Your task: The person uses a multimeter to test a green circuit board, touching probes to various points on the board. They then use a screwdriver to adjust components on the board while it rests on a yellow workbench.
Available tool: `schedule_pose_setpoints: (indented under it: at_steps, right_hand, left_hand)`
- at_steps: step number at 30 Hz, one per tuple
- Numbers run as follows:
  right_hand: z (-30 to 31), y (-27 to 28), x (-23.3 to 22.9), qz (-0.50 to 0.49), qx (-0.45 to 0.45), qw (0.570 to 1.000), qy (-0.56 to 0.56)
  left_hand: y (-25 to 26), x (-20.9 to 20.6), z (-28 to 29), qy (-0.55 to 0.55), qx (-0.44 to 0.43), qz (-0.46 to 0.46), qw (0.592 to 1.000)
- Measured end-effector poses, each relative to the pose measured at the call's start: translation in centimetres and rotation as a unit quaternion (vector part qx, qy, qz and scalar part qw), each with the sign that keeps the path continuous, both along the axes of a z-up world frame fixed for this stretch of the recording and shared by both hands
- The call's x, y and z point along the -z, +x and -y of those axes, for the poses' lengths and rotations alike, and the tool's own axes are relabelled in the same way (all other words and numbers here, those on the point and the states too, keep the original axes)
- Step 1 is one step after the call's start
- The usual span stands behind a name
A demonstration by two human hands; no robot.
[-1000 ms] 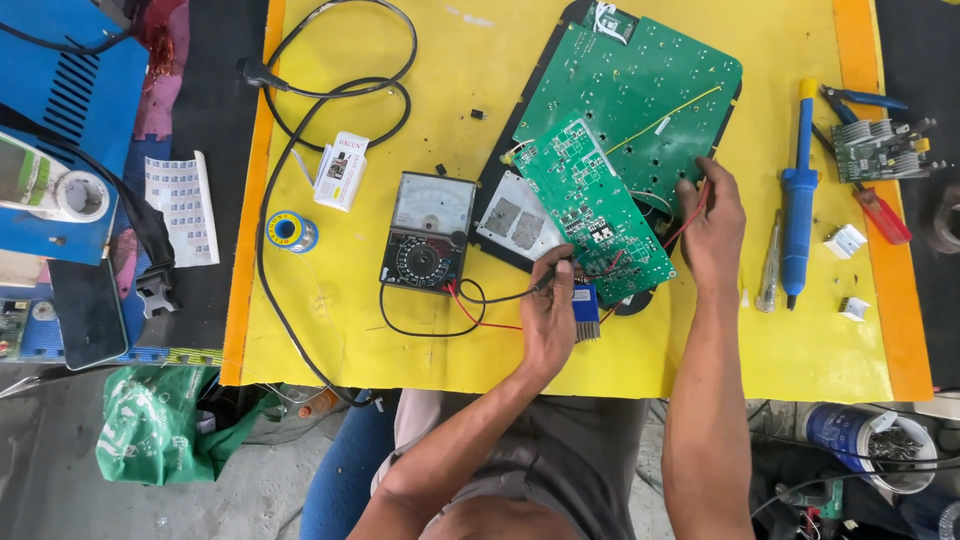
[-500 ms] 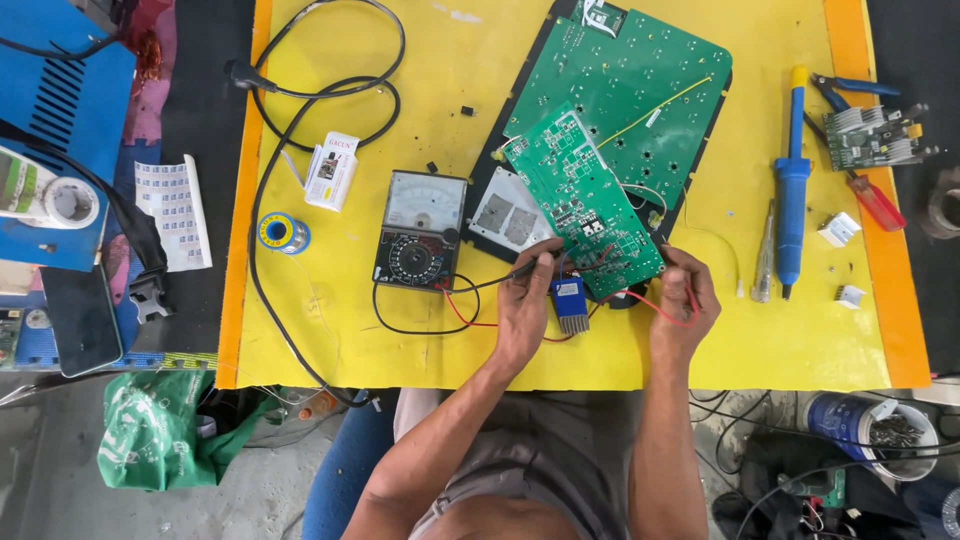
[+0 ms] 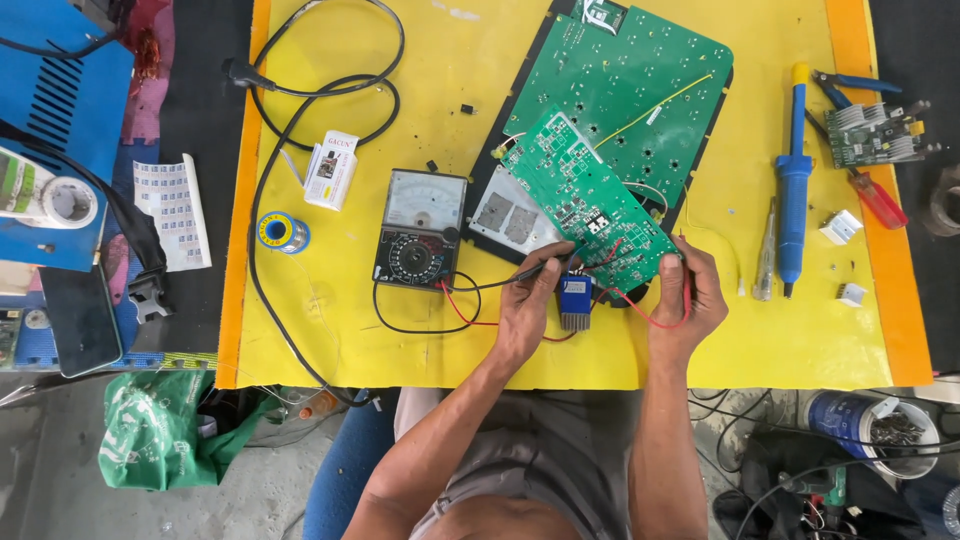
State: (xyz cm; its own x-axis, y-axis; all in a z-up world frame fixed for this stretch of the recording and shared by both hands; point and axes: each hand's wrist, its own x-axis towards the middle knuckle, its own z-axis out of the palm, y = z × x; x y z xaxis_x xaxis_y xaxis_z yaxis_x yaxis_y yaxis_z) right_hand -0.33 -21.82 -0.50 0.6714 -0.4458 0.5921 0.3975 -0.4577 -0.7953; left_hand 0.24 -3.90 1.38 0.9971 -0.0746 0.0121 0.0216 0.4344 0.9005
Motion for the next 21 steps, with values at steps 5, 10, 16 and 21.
schedule_pose_setpoints:
  at_steps: [5,10,16,21]
  right_hand:
    - [-0.6,0.5,-0.8,0.016,0.012,1.000,-0.006]
    - [-0.3,1.4,-1.2,0.016,0.012,1.000,0.017]
    - [1.1,2.8,-1.5,-0.004,-0.004,0.998,0.065]
    - [2.3,4.3,-1.7,0.012,-0.032,0.999,0.043]
  left_hand:
    - [-0.3,0.0,0.0,0.042,-0.002,0.022,0.999]
    - [-0.3,0.8,0.3,0.082,-0.019,0.034,0.996]
    - [1.2,0.7,0.3,-0.033,-0.050,-0.045,0.997]
    - [3.5,0.5,-0.1,-0.078,0.004,-0.122,0.989]
